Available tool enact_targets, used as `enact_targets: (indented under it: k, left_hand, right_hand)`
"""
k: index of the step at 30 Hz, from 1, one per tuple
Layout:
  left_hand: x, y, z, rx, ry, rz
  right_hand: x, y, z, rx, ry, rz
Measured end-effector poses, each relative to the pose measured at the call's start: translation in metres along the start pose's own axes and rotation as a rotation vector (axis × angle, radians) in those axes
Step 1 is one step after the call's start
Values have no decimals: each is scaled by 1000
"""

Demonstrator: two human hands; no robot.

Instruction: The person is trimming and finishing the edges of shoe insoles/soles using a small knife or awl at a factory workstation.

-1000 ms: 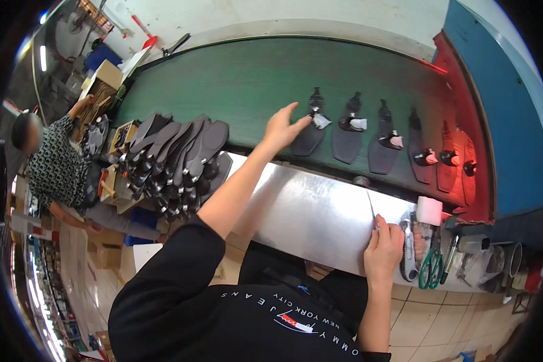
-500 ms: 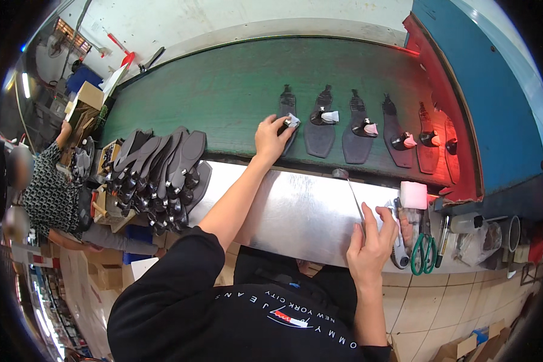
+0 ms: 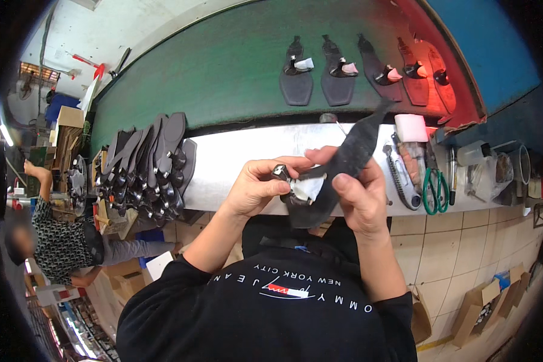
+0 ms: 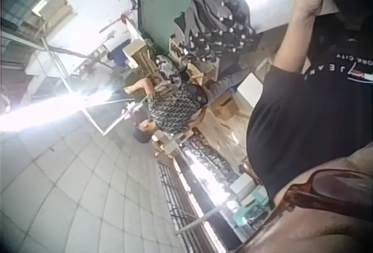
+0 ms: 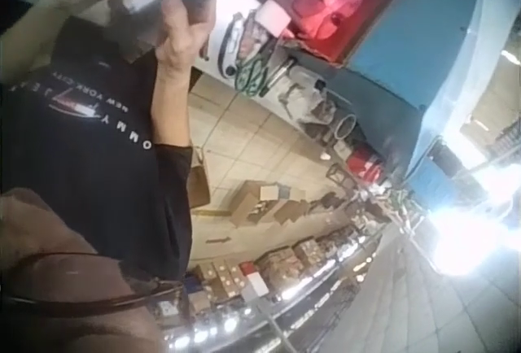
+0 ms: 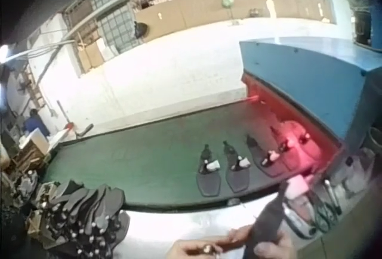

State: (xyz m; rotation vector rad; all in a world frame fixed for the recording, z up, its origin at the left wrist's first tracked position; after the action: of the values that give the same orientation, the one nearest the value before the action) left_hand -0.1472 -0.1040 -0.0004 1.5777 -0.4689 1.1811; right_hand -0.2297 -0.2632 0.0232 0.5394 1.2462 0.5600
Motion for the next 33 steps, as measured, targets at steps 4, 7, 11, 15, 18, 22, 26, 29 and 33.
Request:
enact_targets:
  k: [4,7,11,15,18,22,26,29,33]
  left_hand:
    - [-9,-9,-15,107,17,-11]
    - [-13,-13,-24,128,13,-1]
    - [-16,-15,-33,155,-23,-64]
    - [-15,-12,-33,153,21,-44]
    - [-16,-12,-33,128,43,-47]
    - [-17,-12,-32,124,40,-54]
    - [-17,-12,-30,84,76,-55]
    - [-17,-11,-31,78,77,-49]
    - [-17,-12,-31,122,14,-5]
  right_hand:
    - [-13,3,-13,-10,-1,-211]
    - [-10,7,-30,-2,84,-614]
    - [-5,16,-45,-20,124,-930]
    - [-7,25,-48,23,166,-978]
    - [-5,25,-48,42,170,-953]
    - [-1,22,-51,-29,69,-1079]
    - [0,21,-51,-20,83,-1051]
    - [-1,23,-52,-21,82,-1076]
    - [-1,22,-51,-16,74,-1086]
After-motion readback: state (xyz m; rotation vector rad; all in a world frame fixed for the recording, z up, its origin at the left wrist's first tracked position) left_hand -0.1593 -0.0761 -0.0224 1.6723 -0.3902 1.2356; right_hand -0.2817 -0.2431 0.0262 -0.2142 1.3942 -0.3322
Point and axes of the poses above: each hand's wrist, its own z-axis towards the middle knuckle, its own y-axis out of the palm, x = y × z, the point moved 4 cm from there along z, towards the middle knuckle, and after that the axes turned 14 degrees about -x, right-handed, at the moved point
